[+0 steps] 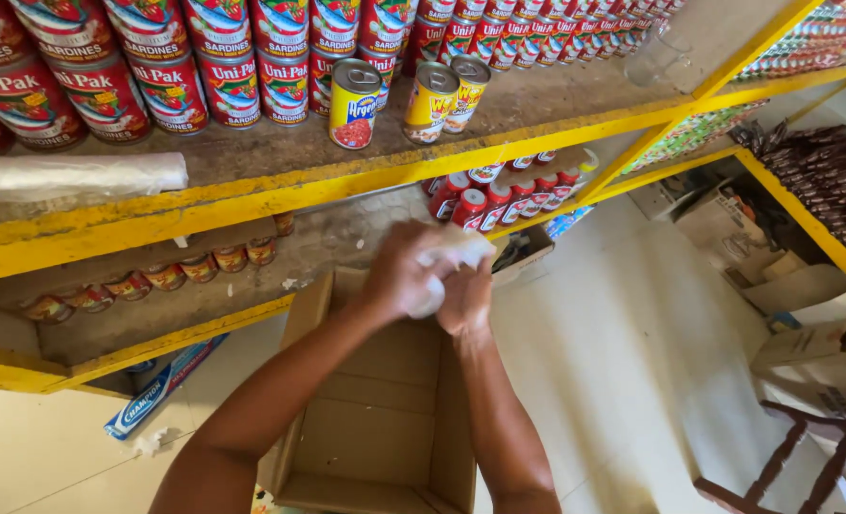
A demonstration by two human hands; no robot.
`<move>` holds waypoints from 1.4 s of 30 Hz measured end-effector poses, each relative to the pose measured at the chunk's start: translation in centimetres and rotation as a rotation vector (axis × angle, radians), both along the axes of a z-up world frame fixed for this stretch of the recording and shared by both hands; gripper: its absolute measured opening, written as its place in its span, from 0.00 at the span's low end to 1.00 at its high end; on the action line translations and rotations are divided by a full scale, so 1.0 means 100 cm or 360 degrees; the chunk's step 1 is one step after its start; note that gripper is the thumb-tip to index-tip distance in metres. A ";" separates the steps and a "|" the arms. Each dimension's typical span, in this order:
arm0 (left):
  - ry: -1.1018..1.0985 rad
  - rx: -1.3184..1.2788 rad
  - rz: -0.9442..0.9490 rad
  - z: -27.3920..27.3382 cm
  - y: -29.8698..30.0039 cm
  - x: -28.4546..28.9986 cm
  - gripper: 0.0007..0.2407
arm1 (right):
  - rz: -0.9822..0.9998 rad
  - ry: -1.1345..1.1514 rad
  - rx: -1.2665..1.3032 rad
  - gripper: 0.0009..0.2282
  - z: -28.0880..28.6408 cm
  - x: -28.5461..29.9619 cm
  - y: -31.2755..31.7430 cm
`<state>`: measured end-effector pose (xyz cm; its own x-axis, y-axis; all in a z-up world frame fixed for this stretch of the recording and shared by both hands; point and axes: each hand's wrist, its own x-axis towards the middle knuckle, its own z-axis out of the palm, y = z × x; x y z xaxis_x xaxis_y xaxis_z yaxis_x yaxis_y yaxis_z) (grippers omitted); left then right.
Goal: Wiping dust off canned goods with a cloth and organizing them on shelves and into a box.
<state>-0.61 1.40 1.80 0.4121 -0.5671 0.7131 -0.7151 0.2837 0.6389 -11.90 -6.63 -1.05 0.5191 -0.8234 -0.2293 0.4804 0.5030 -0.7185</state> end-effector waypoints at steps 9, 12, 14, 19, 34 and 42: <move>-0.0548 0.0211 0.0401 -0.031 -0.030 0.003 0.22 | 0.0685 -0.0802 0.0269 0.40 0.038 -0.012 0.031; -0.0465 0.0213 0.0504 -0.041 -0.033 0.022 0.17 | 0.0655 -0.0442 0.0191 0.52 0.030 -0.010 0.022; -0.0391 0.0278 0.0575 -0.053 -0.036 0.033 0.16 | 0.0665 -0.0378 0.0138 0.55 0.031 -0.007 0.022; -0.0388 0.0372 0.0627 -0.041 -0.026 0.036 0.19 | 0.0637 -0.0371 0.0129 0.53 0.015 -0.005 0.012; -0.0193 0.1245 -0.0424 0.010 0.028 0.019 0.18 | -0.0162 0.0107 -0.0045 0.12 0.012 -0.017 -0.004; -0.0319 0.1556 -0.0882 0.007 0.059 -0.006 0.20 | -0.0352 0.0161 -0.0319 0.09 0.014 -0.018 0.000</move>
<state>-1.23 7.28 2.53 -0.1395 -0.9842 -0.1094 -0.7606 0.0358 0.6483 -13.69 -6.63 0.35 0.3054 -0.9477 -0.0924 0.4832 0.2379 -0.8426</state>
